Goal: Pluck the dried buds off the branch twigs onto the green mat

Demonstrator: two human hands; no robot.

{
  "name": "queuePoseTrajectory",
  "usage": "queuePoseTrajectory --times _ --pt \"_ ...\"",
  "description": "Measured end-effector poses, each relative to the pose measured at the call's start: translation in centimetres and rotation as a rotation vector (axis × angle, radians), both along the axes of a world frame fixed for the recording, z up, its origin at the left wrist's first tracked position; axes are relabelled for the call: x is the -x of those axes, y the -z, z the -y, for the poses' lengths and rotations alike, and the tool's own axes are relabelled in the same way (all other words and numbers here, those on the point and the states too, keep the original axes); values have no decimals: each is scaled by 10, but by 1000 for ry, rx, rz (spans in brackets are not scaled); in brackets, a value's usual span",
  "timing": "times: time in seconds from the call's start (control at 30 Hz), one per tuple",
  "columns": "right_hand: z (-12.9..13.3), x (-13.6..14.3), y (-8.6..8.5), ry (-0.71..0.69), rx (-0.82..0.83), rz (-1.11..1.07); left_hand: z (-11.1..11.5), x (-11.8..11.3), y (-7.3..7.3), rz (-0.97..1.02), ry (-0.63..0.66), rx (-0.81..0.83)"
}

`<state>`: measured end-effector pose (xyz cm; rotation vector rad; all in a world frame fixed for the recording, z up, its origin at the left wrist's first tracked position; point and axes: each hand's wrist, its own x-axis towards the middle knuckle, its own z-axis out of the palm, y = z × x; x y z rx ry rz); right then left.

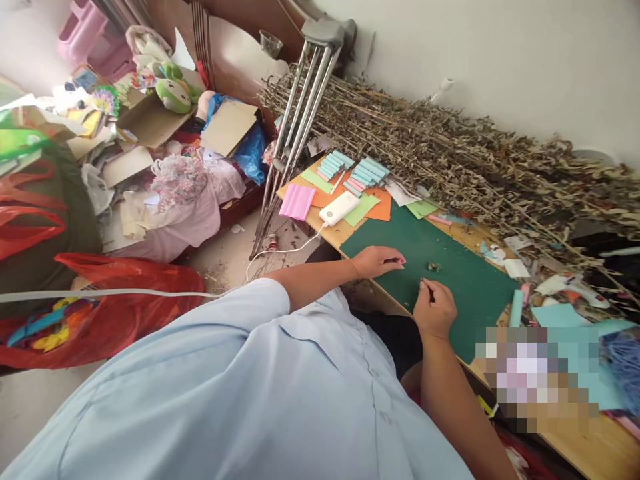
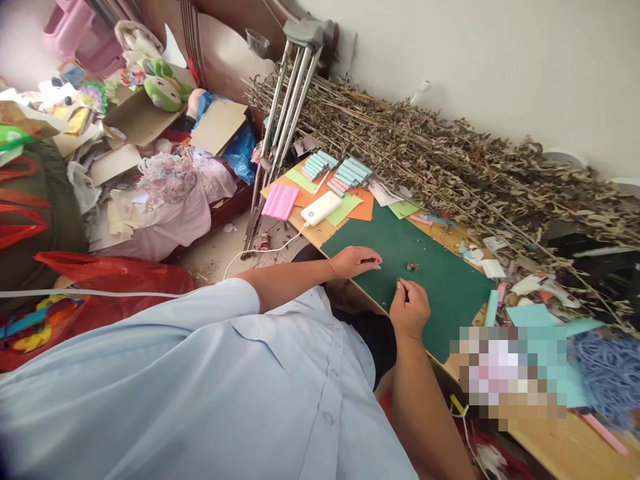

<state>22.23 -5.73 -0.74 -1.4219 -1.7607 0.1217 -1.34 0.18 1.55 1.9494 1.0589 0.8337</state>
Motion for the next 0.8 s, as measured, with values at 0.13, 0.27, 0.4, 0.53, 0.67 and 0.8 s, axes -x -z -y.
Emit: queuePoseTrajectory --times 0.13,0.27,0.4,0.53,0.67,0.8 --pt "1 -1 1 2 -13 -8 0 -2 -4 30 -27 61" --pt "2 -1 1 7 -8 -13 -3 -6 -8 56 -53 160" --pt "2 1 0 9 11 -14 -3 -7 -5 65 10 72" --pt "2 5 -5 8 26 -36 -1 -6 1 98 -23 -4" --pt "2 9 -11 33 101 -77 -4 -6 6 134 -43 -85" --pt "1 9 -14 45 132 -143 -8 -8 9 155 -40 -138"
